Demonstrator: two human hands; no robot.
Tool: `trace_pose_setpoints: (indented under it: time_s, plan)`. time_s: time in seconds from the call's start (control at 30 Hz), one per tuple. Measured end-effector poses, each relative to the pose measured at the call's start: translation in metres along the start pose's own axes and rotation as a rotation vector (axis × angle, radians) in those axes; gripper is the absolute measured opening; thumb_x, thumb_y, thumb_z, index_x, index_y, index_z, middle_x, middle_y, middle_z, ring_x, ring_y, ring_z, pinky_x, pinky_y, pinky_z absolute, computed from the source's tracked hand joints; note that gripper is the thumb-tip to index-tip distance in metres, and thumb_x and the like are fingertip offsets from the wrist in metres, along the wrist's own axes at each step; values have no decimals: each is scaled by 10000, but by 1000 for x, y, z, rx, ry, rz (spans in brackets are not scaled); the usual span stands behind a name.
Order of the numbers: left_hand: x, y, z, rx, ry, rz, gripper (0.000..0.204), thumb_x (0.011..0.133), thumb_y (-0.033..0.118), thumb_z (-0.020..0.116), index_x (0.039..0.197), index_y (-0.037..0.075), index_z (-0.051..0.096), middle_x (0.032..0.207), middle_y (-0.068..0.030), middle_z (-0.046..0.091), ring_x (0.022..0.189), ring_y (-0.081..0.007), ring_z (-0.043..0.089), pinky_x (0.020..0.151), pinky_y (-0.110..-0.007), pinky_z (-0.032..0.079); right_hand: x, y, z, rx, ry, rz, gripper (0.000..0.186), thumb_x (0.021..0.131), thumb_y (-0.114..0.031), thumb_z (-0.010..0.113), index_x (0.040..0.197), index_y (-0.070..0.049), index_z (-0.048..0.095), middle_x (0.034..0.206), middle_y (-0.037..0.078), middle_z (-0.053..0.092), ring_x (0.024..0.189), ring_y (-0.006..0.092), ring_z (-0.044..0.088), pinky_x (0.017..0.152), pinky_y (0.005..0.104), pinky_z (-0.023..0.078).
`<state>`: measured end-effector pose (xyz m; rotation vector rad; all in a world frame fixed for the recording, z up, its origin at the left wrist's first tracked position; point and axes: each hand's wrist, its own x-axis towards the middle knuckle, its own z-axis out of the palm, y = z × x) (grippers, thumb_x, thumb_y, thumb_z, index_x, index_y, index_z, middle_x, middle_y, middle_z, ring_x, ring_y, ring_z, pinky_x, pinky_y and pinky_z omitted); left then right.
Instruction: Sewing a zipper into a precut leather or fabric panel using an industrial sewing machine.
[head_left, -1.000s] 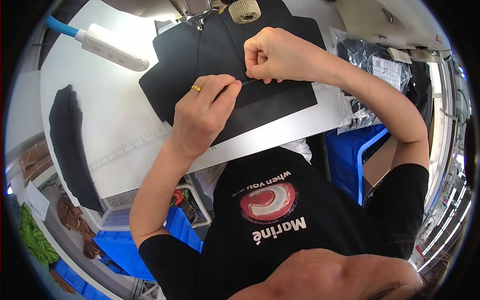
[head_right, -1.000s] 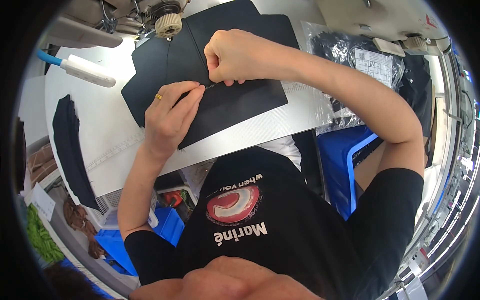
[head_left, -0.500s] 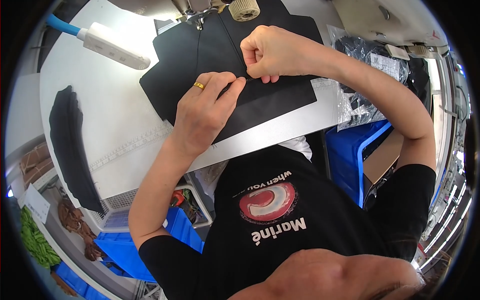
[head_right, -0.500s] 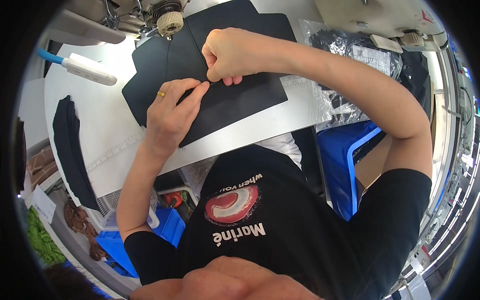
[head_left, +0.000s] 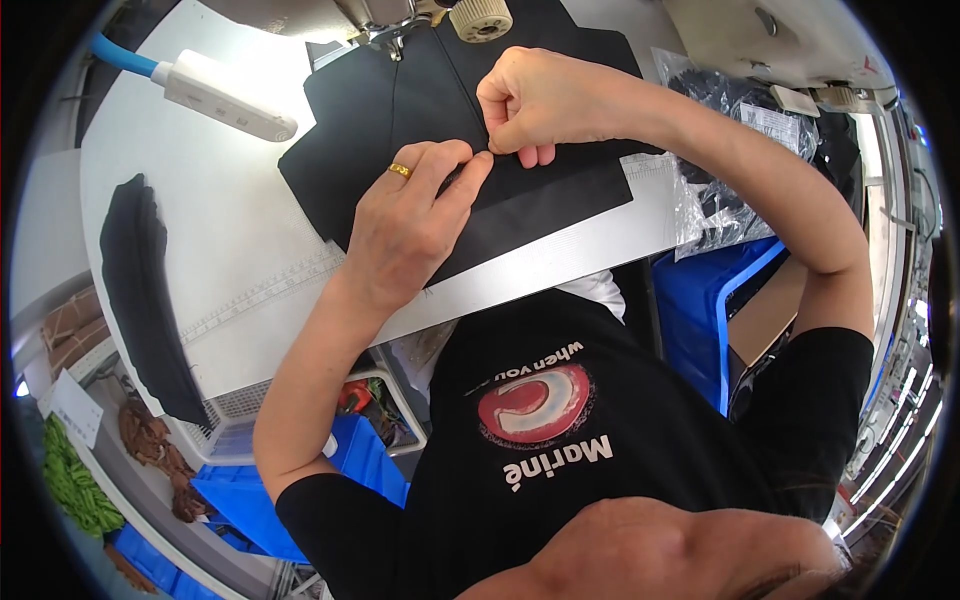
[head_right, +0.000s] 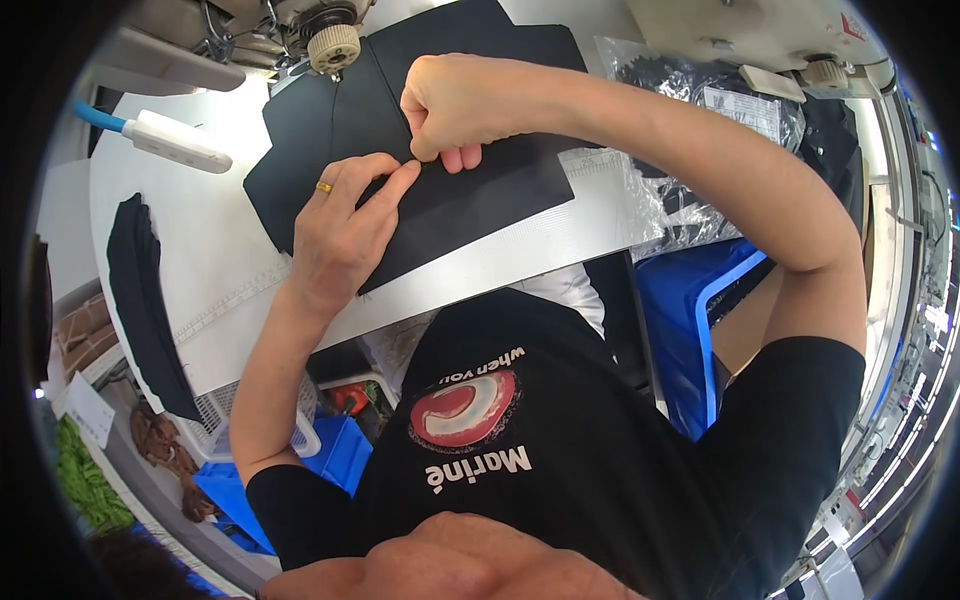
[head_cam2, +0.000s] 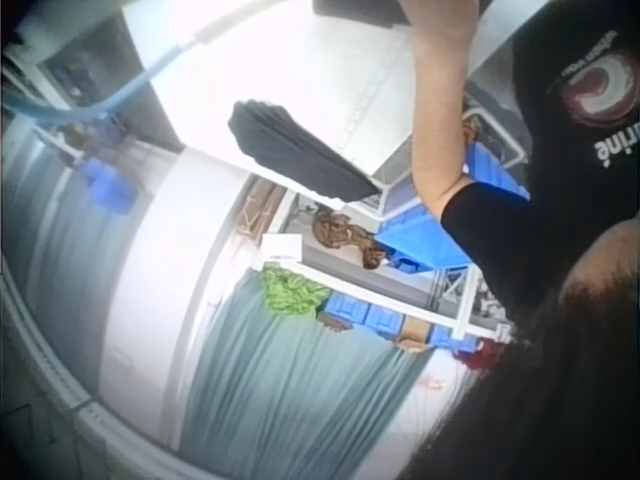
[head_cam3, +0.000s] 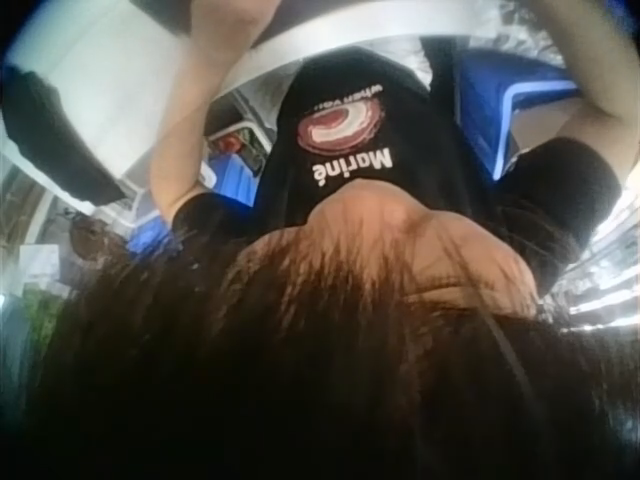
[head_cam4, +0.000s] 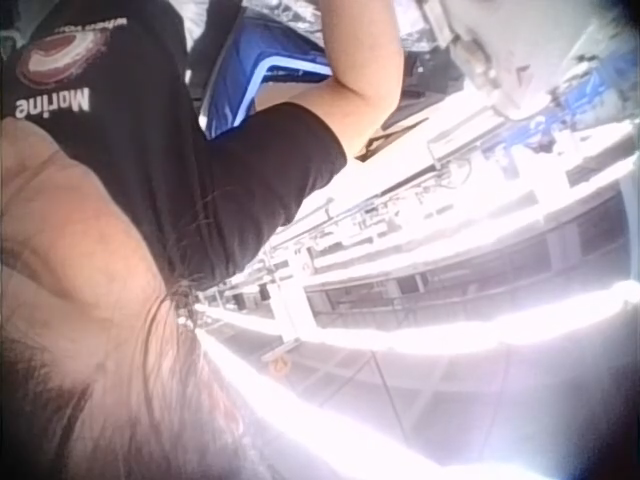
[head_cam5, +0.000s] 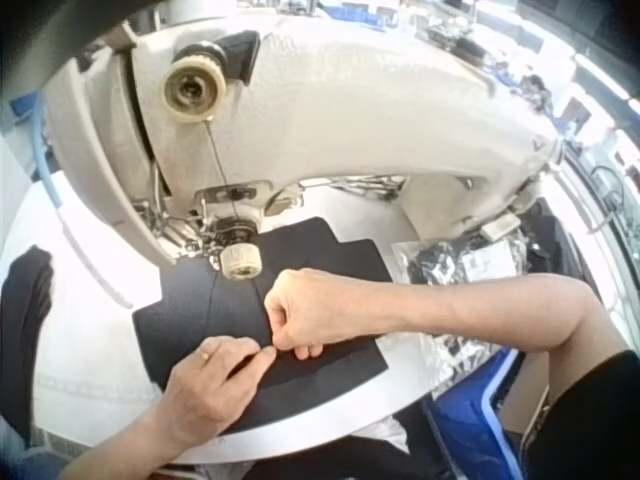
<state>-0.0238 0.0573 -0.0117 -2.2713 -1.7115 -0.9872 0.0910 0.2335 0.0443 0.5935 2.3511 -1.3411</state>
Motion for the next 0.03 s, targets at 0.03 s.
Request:
trace_pose_setpoints:
  time_s: [0.03]
  plan:
    - [0, 1, -1, 14, -36, -11, 350, 670, -21, 695, 1018, 0, 659, 964, -60, 551, 848, -207, 583, 689, -292, 506, 2, -1, 1, -13, 6, 23, 142, 756, -118, 637, 714, 17, 615, 631, 110, 662, 562, 160, 657, 555, 254, 544]
